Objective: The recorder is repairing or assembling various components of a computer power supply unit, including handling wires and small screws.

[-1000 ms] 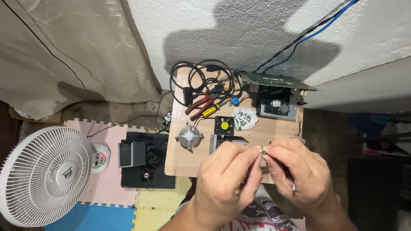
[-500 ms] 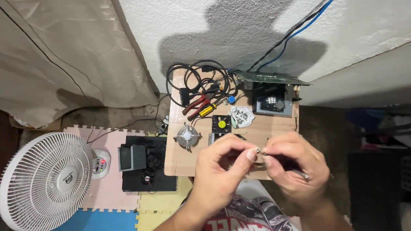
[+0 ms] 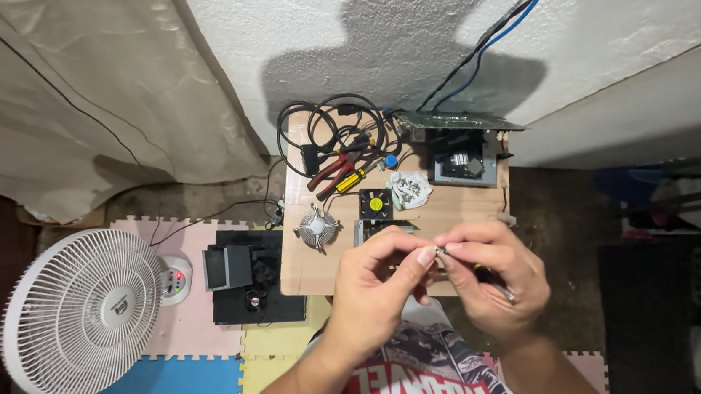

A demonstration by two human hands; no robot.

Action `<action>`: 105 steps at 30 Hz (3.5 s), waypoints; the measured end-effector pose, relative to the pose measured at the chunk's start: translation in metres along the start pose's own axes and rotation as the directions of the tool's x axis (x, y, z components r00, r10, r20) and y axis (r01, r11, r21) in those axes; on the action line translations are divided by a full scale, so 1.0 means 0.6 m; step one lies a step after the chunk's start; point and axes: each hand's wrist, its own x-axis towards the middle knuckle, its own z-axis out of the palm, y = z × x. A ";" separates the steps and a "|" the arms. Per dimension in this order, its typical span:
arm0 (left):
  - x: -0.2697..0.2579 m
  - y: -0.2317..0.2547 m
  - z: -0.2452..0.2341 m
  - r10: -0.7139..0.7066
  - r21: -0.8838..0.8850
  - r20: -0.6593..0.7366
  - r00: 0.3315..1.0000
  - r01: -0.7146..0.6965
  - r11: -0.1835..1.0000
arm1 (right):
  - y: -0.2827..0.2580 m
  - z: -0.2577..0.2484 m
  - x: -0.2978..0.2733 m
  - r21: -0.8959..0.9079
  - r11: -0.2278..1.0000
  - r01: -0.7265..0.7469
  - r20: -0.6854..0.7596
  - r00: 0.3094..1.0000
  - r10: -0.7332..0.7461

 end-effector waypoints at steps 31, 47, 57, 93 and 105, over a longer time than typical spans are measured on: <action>0.055 -0.066 -0.032 -0.332 -0.424 0.172 0.927 0.374 0.825 | 0.025 -0.030 -0.003 0.019 0.993 -0.116 -0.035 0.993 0.117; 0.036 -0.035 -0.006 -0.167 -0.165 0.061 0.984 0.175 0.971 | 0.021 -0.033 0.002 0.065 0.987 -0.150 0.021 0.989 0.149; 0.022 -0.024 0.006 -0.060 -0.060 -0.027 0.998 0.059 0.996 | 0.016 -0.025 0.001 -0.003 0.997 -0.082 0.031 0.996 0.082; -0.001 -0.052 -0.086 -0.048 0.220 -0.015 0.999 0.050 0.974 | 0.011 0.020 0.016 -0.190 0.981 -0.042 0.419 0.900 0.119; -0.012 -0.101 -0.131 0.095 -0.055 -0.154 0.983 -0.105 0.993 | 0.042 0.089 0.024 -0.195 0.971 0.140 0.526 0.850 -0.017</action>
